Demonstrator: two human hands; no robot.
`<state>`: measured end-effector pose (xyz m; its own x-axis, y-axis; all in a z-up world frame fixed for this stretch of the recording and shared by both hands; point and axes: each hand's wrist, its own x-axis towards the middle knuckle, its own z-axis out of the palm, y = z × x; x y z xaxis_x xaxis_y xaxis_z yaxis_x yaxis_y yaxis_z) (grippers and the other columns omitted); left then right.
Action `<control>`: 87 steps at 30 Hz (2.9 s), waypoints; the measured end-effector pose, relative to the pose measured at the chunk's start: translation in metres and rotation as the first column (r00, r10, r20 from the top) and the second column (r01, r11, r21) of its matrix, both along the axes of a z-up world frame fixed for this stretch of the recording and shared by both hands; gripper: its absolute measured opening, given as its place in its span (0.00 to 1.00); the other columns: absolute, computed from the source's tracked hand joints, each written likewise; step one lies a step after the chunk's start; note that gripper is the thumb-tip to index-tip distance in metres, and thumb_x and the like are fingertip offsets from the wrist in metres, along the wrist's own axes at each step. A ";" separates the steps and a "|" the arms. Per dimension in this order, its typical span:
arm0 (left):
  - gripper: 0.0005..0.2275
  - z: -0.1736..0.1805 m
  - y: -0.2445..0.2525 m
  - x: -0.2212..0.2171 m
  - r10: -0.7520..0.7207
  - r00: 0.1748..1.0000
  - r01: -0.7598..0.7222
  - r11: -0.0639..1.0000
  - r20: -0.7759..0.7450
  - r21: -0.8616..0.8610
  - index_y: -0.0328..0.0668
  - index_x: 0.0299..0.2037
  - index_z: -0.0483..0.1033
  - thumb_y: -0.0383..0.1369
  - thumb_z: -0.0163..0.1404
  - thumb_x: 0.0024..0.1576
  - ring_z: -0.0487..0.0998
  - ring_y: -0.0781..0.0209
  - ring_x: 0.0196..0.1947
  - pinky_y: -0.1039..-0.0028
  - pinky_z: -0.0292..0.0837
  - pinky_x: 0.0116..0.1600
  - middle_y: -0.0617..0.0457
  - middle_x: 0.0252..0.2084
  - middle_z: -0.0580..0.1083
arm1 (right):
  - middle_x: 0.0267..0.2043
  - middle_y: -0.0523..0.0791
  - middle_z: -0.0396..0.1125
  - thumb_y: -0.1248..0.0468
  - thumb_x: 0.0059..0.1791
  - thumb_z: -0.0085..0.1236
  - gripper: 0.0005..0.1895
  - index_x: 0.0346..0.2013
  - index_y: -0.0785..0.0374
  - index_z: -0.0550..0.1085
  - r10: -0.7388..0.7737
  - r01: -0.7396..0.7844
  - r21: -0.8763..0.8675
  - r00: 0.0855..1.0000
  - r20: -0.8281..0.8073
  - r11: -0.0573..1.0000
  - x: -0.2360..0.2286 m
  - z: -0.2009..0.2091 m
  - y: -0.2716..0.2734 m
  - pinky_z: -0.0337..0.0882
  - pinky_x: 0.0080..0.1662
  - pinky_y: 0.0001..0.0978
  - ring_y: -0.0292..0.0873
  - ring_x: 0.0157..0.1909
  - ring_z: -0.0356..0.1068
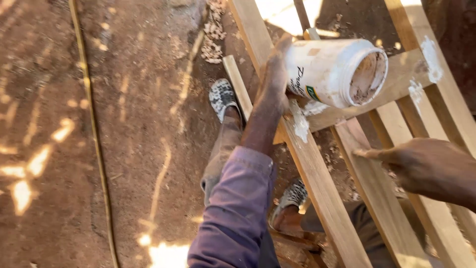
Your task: Applying wood filler to the joints of a wooden chair frame using a small applicator tool and then scraping off excess.
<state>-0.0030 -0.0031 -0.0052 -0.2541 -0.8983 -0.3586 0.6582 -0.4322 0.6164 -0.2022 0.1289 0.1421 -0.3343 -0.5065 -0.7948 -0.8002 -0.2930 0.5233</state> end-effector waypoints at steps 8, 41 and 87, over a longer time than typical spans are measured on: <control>0.21 -0.004 0.013 -0.015 -0.022 0.924 0.034 0.999 -0.381 0.023 0.41 0.43 0.79 0.53 0.55 0.58 0.82 0.53 0.32 0.63 0.82 0.35 0.50 0.33 0.80 | 0.33 0.67 0.79 0.73 0.53 0.48 0.25 0.66 0.66 0.75 -0.129 0.964 -0.065 0.101 0.986 0.258 -0.059 -0.007 0.113 0.60 0.12 0.47 0.61 0.14 0.66; 0.40 0.037 0.266 0.054 0.152 0.736 -0.297 0.948 -0.659 -0.112 0.38 0.67 0.67 0.57 0.61 0.51 0.76 0.39 0.58 0.45 0.74 0.61 0.39 0.58 0.75 | 0.14 0.48 0.71 0.56 0.53 0.57 0.16 0.37 0.54 0.91 -0.105 0.888 -0.235 0.298 0.949 0.396 0.001 0.015 0.313 0.68 0.29 0.29 0.42 0.16 0.67; 0.24 0.016 0.273 0.038 0.046 0.799 0.092 0.976 -0.600 0.197 0.36 0.55 0.74 0.43 0.64 0.55 0.80 0.43 0.48 0.49 0.79 0.54 0.42 0.48 0.79 | 0.17 0.42 0.75 0.70 0.51 0.47 0.26 0.60 0.50 0.81 -0.301 0.578 0.251 -0.011 0.954 0.776 0.030 -0.014 0.230 0.65 0.17 0.26 0.35 0.10 0.61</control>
<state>0.0352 0.2699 0.0112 -0.4989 -0.8120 -0.3030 0.8523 -0.5231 -0.0017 -0.1717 0.3585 0.1284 0.3589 -0.7329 -0.5779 -0.5878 0.3035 -0.7499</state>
